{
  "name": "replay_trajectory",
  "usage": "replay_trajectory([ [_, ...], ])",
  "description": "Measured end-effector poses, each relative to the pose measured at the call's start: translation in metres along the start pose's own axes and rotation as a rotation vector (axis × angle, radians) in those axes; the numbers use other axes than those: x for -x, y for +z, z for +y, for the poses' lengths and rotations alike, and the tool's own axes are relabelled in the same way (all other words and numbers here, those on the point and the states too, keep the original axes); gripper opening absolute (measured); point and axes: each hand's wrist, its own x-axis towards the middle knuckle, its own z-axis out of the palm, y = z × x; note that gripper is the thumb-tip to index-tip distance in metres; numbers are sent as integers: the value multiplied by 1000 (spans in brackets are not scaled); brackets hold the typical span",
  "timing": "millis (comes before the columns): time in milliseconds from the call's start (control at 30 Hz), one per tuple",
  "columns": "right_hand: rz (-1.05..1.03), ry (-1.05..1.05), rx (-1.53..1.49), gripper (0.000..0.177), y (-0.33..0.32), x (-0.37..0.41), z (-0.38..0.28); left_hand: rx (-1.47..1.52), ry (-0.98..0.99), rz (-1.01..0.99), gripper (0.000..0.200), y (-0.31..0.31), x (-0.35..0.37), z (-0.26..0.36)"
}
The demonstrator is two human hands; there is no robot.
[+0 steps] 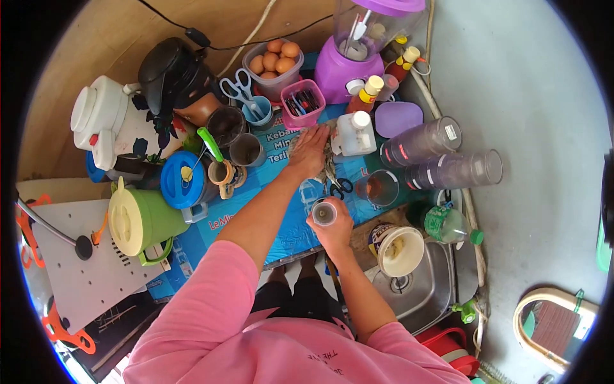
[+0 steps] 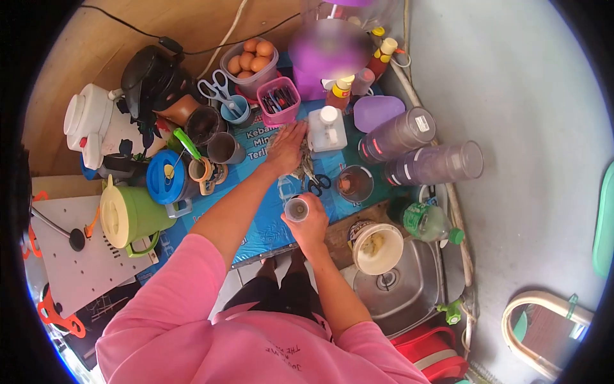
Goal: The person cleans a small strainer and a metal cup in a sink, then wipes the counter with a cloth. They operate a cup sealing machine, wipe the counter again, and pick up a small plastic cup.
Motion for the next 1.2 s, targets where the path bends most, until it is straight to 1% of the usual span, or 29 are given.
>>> replay_trajectory([
  [67, -25, -9, -7, 49, 0, 1, 0, 106, 23, -38, 67, -4, -10, 0],
  [100, -35, -4, 3, 50, 1, 1, 0, 107, 17, -32, 67, -6, -17, 1],
  [167, -34, -20, -1, 50, 3, 2, 2, 53, 34, -115, 66, -6, -31, 1],
  [233, -30, -30, -2, 50, 4, 1, 5, 53, 40, -109, 67, -2, -36, -1],
  [300, -32, -27, -11, 50, 2, 2, 4, 56, 48, -112, 67, -1, -30, 1],
  [400, -30, -11, -26, 50, 1, 1, 2, 64, 7, -116, 68, -7, 2, -2],
  [467, -35, 2, -38, 50, 0, 2, 2, 50, -99, -53, 67, -12, 31, -5],
  [500, -44, 12, -45, 50, 0, 1, 2, 43, -93, -52, 67, -13, 39, -9],
  [533, -34, 12, -49, 50, 0, -1, 2, 11, -179, -16, 68, -13, 44, -12],
  [567, -35, 18, -55, 50, 0, 0, 2, -19, -264, 18, 68, -10, 45, -13],
  [600, -38, 23, -58, 50, -1, 1, 2, -18, -256, 15, 68, -5, 40, -14],
  [667, -32, 5, -44, 50, 0, 0, 5, -100, -447, 156, 69, 0, 26, -13],
  [767, -50, 1, -28, 51, -1, 4, 7, -114, -476, 106, 70, 2, 24, 2],
  [800, -64, 7, -27, 51, 1, 3, 7, -119, -483, 108, 70, 5, 35, 1],
  [867, -67, -2, -15, 52, 1, 3, 6, -123, -278, 75, 68, 11, 61, 1],
  [900, -67, -3, 8, 52, 1, 2, 5, -129, -280, 76, 68, 16, 61, -7],
  [967, -79, 8, -7, 53, 1, 1, 3, -46, -442, 309, 67, 26, 57, -23],
  [1000, -93, 18, -16, 53, 0, 0, 4, -39, -439, 307, 67, 22, 45, -22],
  [1067, -80, 2, -7, 54, 1, 0, 10, -181, -640, 340, 66, 13, 18, -23],
  [1133, -77, -11, -8, 54, 1, 1, 12, -177, -615, 313, 65, 6, 2, -21],
  [1200, -69, -16, -22, 54, 1, 1, 9, -186, -589, 286, 65, 3, 5, -23],
])
